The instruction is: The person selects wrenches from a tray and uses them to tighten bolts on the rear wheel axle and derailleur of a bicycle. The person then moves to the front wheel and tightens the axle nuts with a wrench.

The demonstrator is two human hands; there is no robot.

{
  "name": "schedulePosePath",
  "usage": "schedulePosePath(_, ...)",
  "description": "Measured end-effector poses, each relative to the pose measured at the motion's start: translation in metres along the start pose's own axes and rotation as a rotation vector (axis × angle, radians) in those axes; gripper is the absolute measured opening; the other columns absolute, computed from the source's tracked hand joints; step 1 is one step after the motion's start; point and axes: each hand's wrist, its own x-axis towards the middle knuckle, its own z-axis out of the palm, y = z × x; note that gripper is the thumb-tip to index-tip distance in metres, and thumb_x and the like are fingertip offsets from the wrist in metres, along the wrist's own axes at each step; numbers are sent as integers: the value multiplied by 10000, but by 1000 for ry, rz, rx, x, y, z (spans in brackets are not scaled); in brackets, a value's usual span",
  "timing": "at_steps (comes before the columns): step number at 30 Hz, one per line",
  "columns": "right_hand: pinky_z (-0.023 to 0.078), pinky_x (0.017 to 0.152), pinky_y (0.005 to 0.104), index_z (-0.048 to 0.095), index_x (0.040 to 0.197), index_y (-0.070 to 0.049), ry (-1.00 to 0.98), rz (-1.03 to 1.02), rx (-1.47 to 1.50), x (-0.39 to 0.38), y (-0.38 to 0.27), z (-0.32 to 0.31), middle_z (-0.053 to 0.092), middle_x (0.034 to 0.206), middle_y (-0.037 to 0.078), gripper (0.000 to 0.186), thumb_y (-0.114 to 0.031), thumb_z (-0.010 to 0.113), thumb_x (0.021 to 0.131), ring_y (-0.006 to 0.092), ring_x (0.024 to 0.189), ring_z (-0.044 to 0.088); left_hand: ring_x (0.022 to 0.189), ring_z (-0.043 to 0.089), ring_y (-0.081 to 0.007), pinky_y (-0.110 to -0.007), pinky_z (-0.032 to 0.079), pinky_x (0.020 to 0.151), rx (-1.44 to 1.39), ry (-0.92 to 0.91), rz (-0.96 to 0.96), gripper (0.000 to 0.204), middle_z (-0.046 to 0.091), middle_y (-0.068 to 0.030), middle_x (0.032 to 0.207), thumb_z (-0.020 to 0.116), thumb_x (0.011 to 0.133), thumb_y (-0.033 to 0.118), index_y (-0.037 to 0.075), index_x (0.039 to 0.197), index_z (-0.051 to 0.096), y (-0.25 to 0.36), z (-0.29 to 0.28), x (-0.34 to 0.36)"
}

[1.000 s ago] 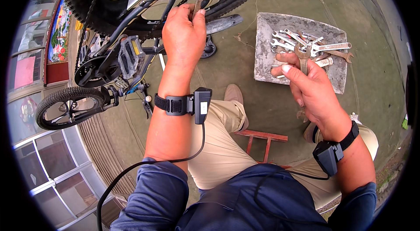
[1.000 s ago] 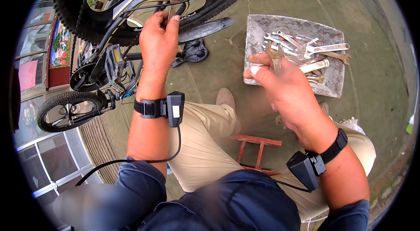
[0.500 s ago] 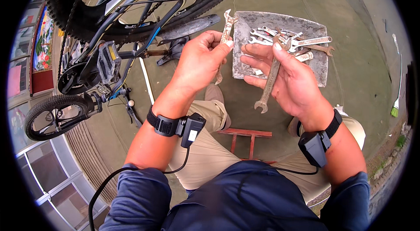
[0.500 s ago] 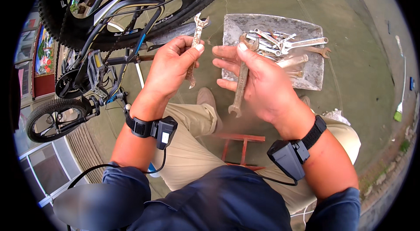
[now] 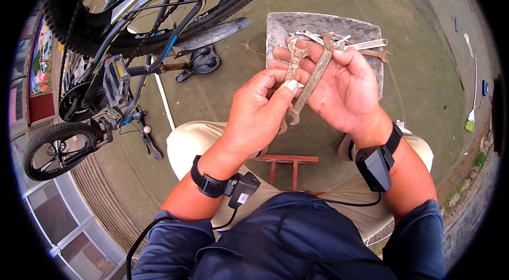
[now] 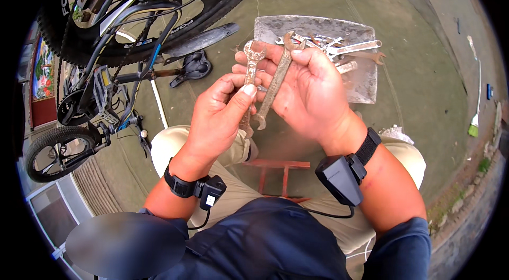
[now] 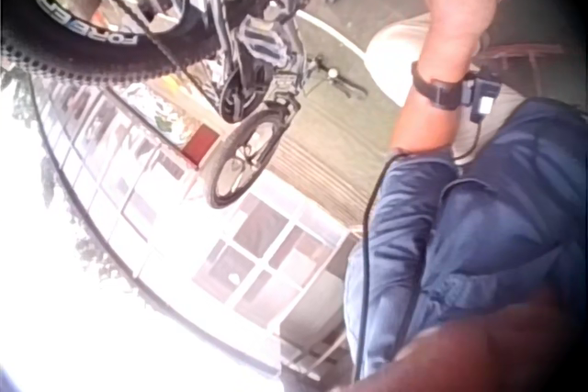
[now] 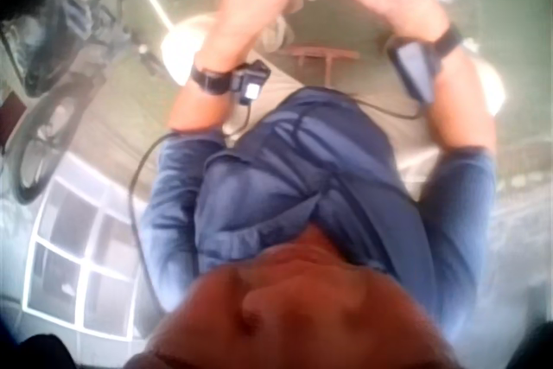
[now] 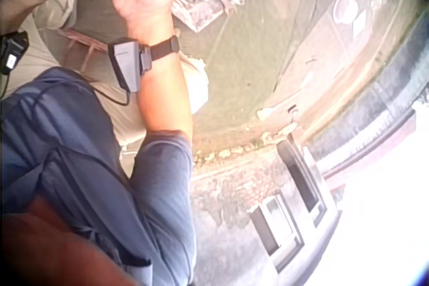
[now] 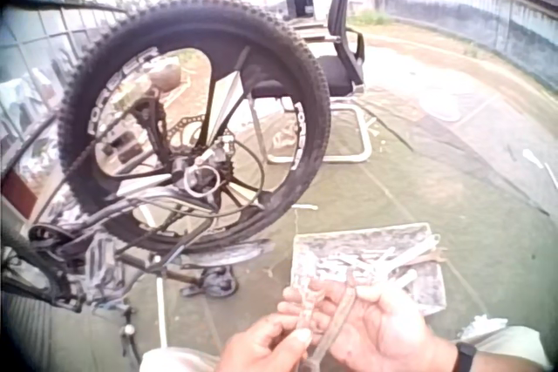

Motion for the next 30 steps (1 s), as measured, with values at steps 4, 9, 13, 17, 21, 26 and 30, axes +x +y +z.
schedulePosePath(4,443,1017,477,481,1376,9,4,-7,9,1,0,-1,548,1368,208,592,-359,335,936,323,1187,565,790,596,-62,-221,497,684,-18,10,-13,235,694,-20,952,577,1030,188,7,1166,642,0,2,0)
schedulePosePath(9,444,1020,481,469,1381,5,-30,-6,3,4,2,-3,532,1384,208,588,-354,343,933,329,1205,559,821,614,-85,-245,509,723,-78,35,13,248,685,-52,1016,567,1031,170,-8,1196,615,-3,2,1)
schedulePosePath(13,451,1024,485,463,1361,15,71,-6,-51,2,0,-7,520,1377,218,535,-314,364,950,331,1227,549,836,622,-107,-263,513,745,-172,51,-19,235,665,-65,1013,571,1023,155,-14,1186,596,-4,1,7)
schedulePosePath(17,459,1021,487,469,1321,21,231,-14,-140,4,2,-15,563,1297,205,441,-263,379,997,326,1213,563,781,606,-114,-266,505,722,-182,94,-65,220,640,-41,912,595,1006,158,-4,1156,597,-10,-7,13)
schedulePosePath(21,473,1001,463,503,1289,13,275,-107,-219,7,-6,-18,624,1189,166,378,-256,418,1037,304,1169,593,757,603,-113,-252,490,693,-232,60,-189,198,637,-41,875,607,993,165,9,1114,598,-14,-15,15)
schedulePosePath(26,477,916,344,600,1249,1,350,-328,-557,8,-18,-6,648,1142,99,358,-273,506,1039,227,1138,601,725,602,-114,-241,479,651,-266,13,-271,172,637,-43,864,612,988,172,22,1071,595,-15,-12,16)
schedulePosePath(30,436,829,275,710,1163,-35,199,-671,-1529,6,-28,-17,641,1146,66,242,-182,584,1019,129,1078,552,721,603,-112,-237,469,640,-288,29,-247,171,635,-37,862,611,991,184,30,1065,597,-16,-11,17)
